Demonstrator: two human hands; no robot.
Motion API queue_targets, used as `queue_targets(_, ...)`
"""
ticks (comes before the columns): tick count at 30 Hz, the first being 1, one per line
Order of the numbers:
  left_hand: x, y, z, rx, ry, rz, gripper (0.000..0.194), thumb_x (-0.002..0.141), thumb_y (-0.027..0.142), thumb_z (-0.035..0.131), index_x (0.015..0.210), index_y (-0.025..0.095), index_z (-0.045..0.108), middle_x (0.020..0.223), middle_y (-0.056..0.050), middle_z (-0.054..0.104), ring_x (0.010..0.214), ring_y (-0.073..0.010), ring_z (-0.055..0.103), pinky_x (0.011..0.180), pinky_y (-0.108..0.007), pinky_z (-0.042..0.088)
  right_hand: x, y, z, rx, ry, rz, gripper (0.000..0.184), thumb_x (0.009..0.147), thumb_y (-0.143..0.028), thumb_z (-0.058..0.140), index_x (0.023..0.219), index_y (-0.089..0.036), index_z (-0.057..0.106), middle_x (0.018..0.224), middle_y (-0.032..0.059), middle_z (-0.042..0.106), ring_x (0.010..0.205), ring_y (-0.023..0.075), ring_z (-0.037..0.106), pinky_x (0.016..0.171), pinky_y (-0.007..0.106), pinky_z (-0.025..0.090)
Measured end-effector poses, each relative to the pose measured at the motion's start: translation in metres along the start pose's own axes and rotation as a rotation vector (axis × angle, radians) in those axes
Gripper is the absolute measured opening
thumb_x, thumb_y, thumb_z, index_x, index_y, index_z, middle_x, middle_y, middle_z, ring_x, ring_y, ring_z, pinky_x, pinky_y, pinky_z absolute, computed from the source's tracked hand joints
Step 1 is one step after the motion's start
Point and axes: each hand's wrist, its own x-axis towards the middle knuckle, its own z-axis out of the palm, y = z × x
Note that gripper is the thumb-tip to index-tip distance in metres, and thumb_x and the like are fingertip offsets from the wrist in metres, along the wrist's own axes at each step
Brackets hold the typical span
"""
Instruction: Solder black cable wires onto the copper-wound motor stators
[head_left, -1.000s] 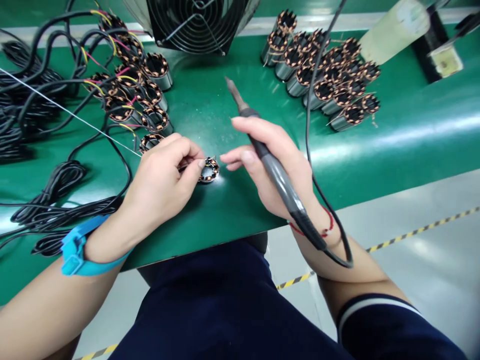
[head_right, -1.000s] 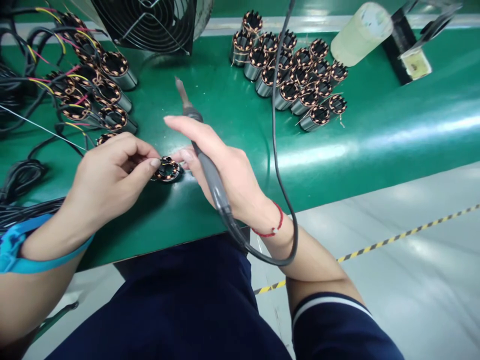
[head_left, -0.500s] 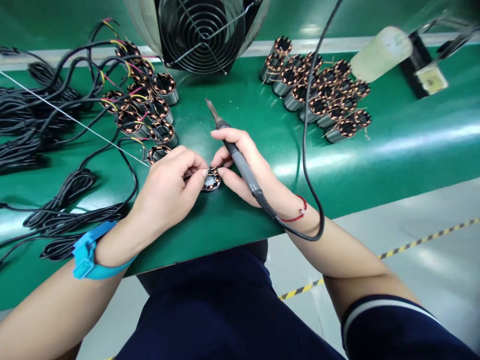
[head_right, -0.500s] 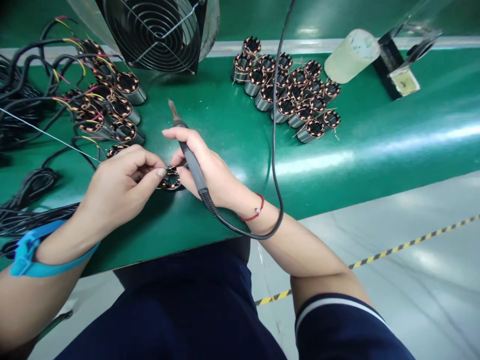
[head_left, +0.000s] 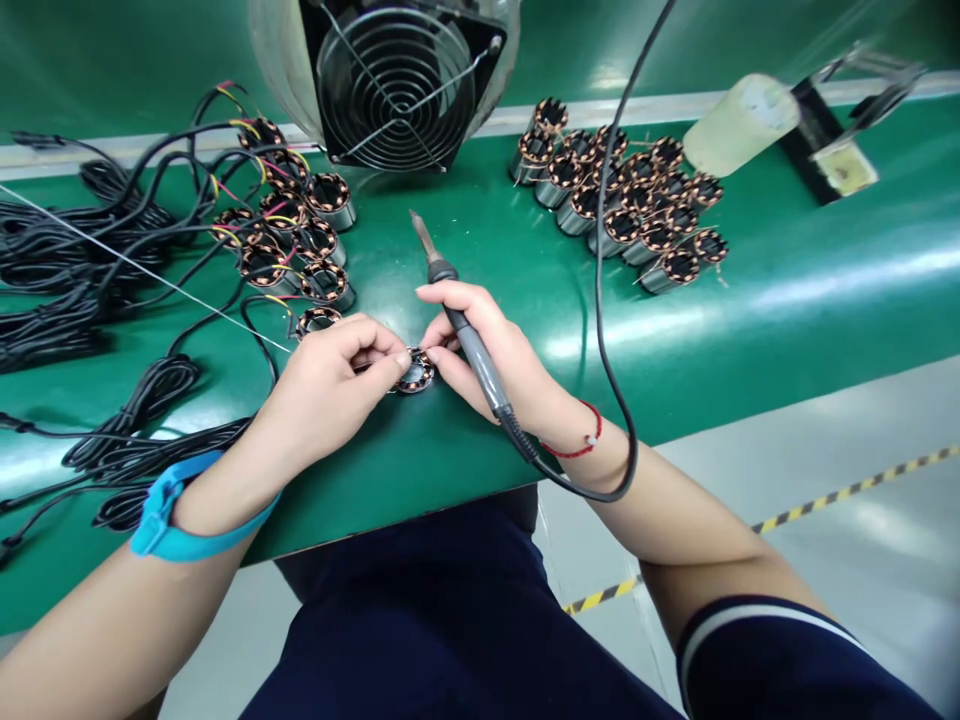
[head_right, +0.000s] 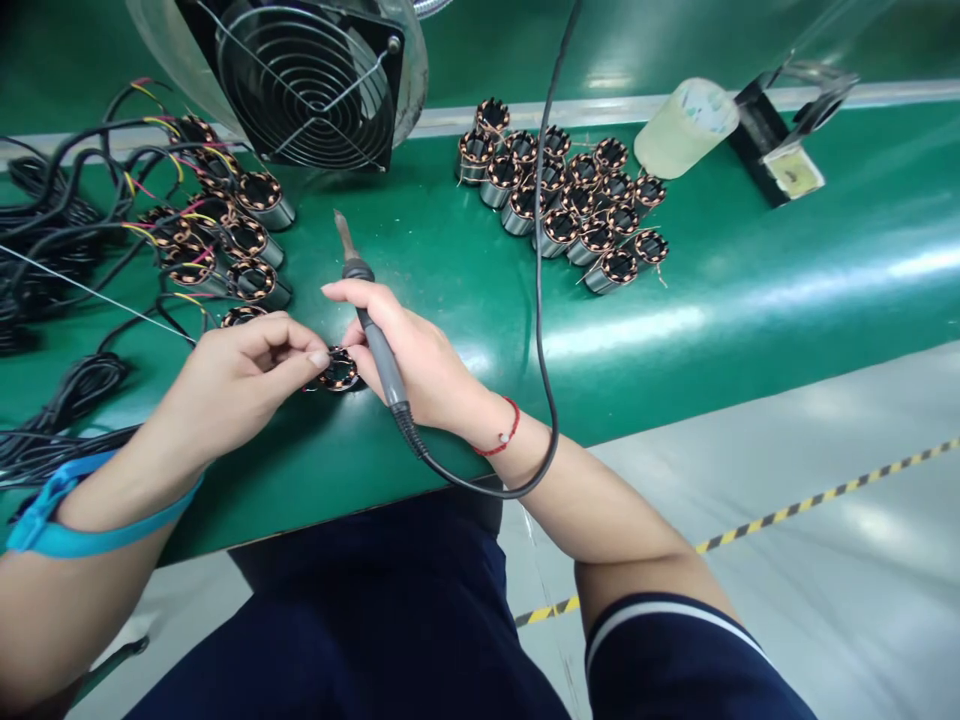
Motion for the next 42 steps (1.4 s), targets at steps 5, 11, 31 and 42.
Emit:
queue_targets(5,0.001,0.002,0.002,-0.014,-0.008,-0.027,0.018,0.082,0.033,0.061,0.079,0.017,0.069,0.070,0.001,0.064,0.064,-0.0119,0.055,0.060,-0.024,0.042,-0.001,-0.005,-0.005,-0.062,-0.011,-0.007,0.051,0.084,-0.007,0.046,0.132,-0.023,0.039,0.102,0.0001,0.059,0.095,0.0135,0.064,0.090,0.030,0.053)
queue_targets(11,0.006,0.001,-0.005,-0.128,-0.128,-0.098,0.018,0.079,0.033,0.062,0.072,0.016,0.062,0.067,0.001,0.061,0.063,-0.0118,0.053,0.059,-0.023,0.042,-0.002,-0.010,-0.010,-0.102,-0.020,-0.063,0.059,0.077,-0.008,0.051,0.133,-0.022,0.038,0.108,0.0027,0.060,0.101,0.0163,0.061,0.094,0.033,0.052)
queue_targets(31,-0.004,0.005,-0.024,0.161,-0.336,0.193,0.016,0.095,0.019,0.045,0.086,0.019,0.058,0.085,-0.002,0.055,0.077,-0.0128,0.055,0.068,-0.024,0.046,0.001,0.002,0.000,0.131,0.063,0.096,0.049,0.086,-0.007,0.048,0.131,-0.023,0.044,0.101,0.0016,0.065,0.087,0.0093,0.064,0.084,0.024,0.053)
queue_targets(42,-0.027,-0.007,-0.017,0.469,-0.081,0.731,0.024,0.089,0.011,0.051,0.108,0.023,0.059,0.103,-0.005,0.067,0.089,-0.0182,0.063,0.071,-0.028,0.049,0.003,-0.017,-0.007,0.317,-0.286,0.022,0.043,0.090,-0.017,0.055,0.131,-0.022,0.044,0.110,0.0034,0.065,0.103,0.0116,0.063,0.093,0.027,0.053)
